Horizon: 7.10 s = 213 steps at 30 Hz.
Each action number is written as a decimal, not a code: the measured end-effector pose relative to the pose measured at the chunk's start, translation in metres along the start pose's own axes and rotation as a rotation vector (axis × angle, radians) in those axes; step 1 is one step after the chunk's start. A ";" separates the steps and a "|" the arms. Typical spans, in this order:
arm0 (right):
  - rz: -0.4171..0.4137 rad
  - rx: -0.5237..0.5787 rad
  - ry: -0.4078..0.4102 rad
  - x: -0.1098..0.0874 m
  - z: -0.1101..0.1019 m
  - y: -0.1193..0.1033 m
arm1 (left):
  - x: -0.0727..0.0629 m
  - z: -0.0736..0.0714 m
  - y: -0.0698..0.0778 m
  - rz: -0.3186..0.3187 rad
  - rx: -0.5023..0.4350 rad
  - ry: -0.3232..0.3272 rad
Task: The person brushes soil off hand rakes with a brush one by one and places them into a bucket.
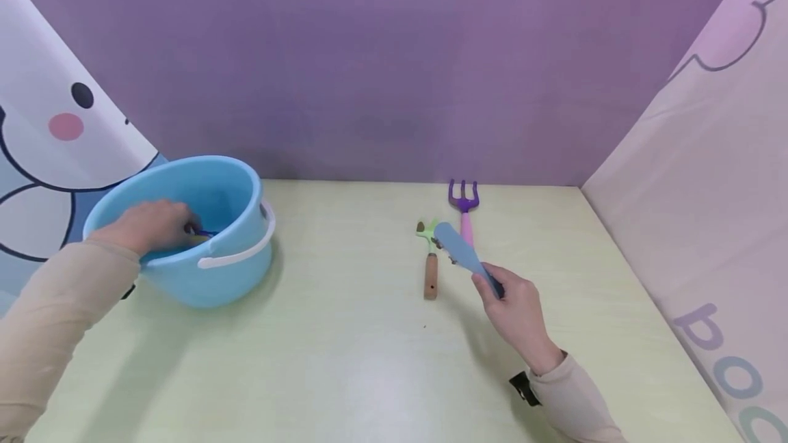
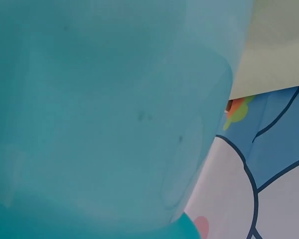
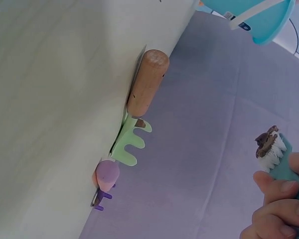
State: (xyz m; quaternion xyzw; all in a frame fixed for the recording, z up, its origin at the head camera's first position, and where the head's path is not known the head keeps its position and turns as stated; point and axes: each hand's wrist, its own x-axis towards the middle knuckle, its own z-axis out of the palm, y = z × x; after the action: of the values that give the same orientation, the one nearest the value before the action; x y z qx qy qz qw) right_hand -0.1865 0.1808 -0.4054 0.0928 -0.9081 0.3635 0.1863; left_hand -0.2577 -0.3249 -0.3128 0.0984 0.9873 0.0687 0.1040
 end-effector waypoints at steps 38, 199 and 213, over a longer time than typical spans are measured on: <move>0.063 0.028 -0.003 -0.004 -0.011 0.001 | -0.054 0.062 0.147 0.298 -0.260 0.700; -0.011 0.056 0.039 -0.010 -0.008 -0.016 | 0.000 0.139 0.201 0.202 -0.435 0.453; -0.407 -0.232 0.198 -0.005 0.022 -0.023 | -0.005 0.133 0.204 0.155 -0.248 0.391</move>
State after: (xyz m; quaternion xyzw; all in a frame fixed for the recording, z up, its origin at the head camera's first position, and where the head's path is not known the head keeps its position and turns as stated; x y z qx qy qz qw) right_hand -0.1811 0.1493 -0.4076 0.2156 -0.8837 0.2190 0.3531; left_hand -0.1866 -0.1121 -0.4089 0.1452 0.9622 0.2149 -0.0832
